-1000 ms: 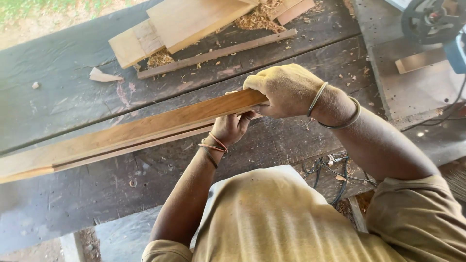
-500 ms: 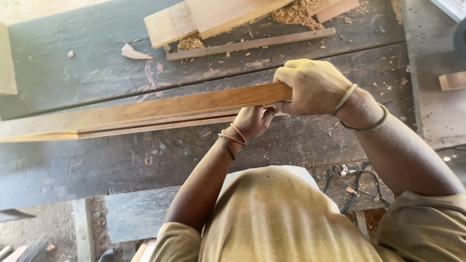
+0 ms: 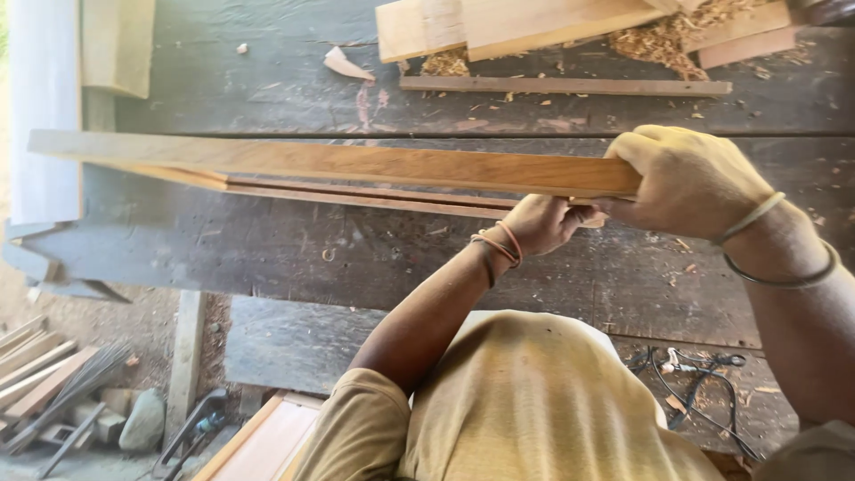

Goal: The person assembles a wooden frame on a workbench. They pick up shaped wood pieces, fit a rail into the frame's groove, use a hammer to tap pieces into place, and press the joints together by hand, adjusting the frame's position on the bench as they work.

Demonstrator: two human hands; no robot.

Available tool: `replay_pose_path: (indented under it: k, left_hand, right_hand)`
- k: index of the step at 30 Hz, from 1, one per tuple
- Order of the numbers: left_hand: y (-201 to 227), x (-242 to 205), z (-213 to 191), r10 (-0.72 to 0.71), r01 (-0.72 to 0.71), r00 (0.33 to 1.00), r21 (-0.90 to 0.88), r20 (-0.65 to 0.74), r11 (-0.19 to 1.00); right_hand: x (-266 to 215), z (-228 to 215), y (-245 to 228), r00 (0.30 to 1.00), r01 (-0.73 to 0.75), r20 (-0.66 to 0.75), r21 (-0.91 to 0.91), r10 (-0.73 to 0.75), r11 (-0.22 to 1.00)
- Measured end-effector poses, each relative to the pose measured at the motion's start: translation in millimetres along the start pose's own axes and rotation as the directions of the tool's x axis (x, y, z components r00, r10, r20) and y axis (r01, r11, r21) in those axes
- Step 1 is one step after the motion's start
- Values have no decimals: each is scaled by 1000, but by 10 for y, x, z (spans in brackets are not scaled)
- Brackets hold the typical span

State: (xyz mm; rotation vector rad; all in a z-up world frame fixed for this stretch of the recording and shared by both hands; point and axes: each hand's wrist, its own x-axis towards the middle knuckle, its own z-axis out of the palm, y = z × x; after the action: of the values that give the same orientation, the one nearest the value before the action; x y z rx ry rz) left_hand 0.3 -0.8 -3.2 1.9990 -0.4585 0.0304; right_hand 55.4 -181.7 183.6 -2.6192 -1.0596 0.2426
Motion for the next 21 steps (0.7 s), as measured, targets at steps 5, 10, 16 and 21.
replay_pose_path:
  k: [5, 10, 16, 21]
  left_hand:
    - [54, 25, -3, -32, 31, 999, 6, 39, 999]
    - [63, 29, 7, -53, 59, 997, -127, 52, 990]
    - [34, 32, 2, -7, 8, 999, -15, 35, 1000]
    - [84, 37, -20, -32, 34, 998, -40, 45, 999]
  right_hand:
    - [-6, 33, 22, 999, -35, 8, -38, 36, 999]
    - [-17, 55, 43, 999, -23, -32, -34, 22, 999]
    - [-7, 78, 65, 999, -27, -22, -29, 27, 999]
    - [-14, 74, 63, 999, -11, -37, -40, 9, 999]
